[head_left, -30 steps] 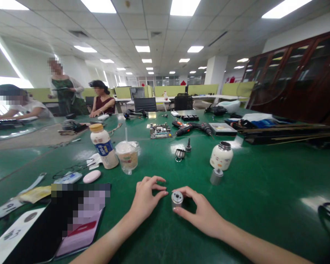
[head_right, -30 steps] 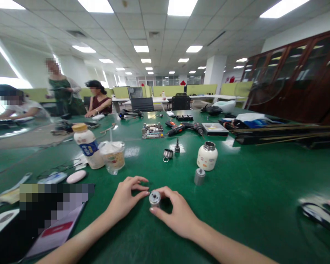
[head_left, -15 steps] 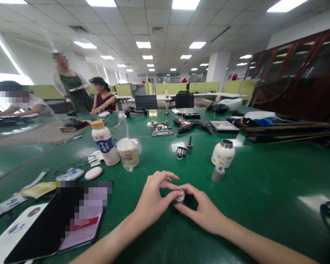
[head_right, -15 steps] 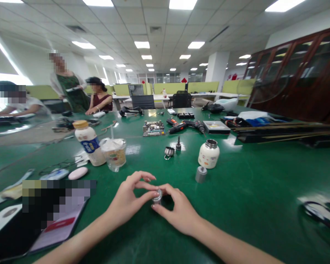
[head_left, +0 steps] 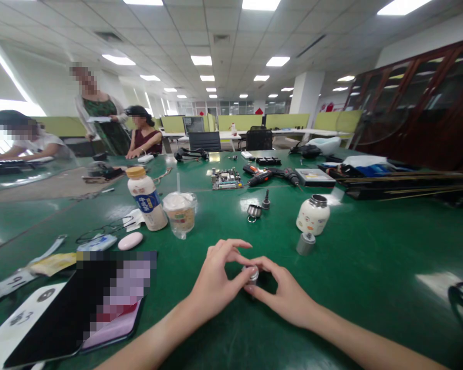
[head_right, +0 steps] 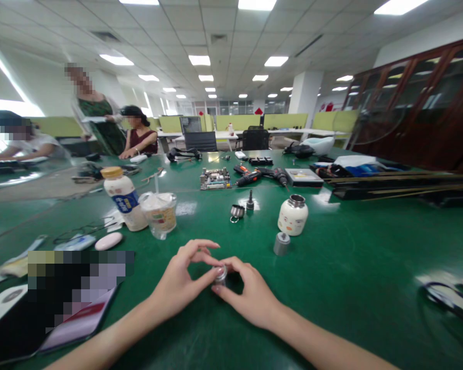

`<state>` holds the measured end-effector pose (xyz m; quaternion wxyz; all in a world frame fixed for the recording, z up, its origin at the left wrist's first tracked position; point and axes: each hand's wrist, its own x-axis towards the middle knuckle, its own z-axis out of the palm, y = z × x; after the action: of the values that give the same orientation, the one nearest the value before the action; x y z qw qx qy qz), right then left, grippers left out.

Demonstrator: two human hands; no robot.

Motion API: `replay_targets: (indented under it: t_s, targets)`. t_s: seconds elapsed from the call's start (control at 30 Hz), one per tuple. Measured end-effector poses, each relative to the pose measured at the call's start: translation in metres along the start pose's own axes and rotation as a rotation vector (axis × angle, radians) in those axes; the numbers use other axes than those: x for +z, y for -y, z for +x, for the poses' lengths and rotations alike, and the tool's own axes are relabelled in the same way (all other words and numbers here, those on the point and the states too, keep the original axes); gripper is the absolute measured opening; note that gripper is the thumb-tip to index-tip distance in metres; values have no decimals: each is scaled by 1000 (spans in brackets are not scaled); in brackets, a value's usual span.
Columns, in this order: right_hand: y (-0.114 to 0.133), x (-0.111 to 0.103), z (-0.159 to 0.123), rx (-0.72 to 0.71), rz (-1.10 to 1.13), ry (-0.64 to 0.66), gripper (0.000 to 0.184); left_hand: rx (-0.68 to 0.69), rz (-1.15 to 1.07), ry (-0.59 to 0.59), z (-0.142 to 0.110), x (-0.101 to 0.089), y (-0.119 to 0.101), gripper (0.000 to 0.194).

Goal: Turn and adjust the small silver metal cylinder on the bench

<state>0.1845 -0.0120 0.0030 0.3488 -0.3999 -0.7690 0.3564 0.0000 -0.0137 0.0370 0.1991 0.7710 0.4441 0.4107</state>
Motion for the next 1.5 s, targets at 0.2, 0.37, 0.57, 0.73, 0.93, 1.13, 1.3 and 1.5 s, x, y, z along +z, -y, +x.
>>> replay_targets:
  t_s: [0.2,0.37,0.57,0.73,0.93,1.13,1.3,1.5]
  targets:
    - [1,0,0,7,21,7,30,-100,-4,-140,9,-9,17,25]
    - [0,-1,-1,19,18,9,30,-144,105,19,3,-2,47,27]
    - [-2,0,0,13,14,6,31,-108,145,-131,3,2,39,22]
    - [-3,1,0,-2,5,4,29,-49,-10,-156,5,-1,14,22]
    - [-5,1,-1,-16,-6,-4,30,-48,-28,-27,0,2,4,21]
    - [-1,0,-1,-5,-11,-7,29,3,-36,33,-1,0,1,26]
    - [0,0,0,-17,-15,-7,27,17,-23,79,-4,-3,0,29]
    - [-1,0,-1,-19,-7,-14,29,5,-50,74,-5,-3,2,31]
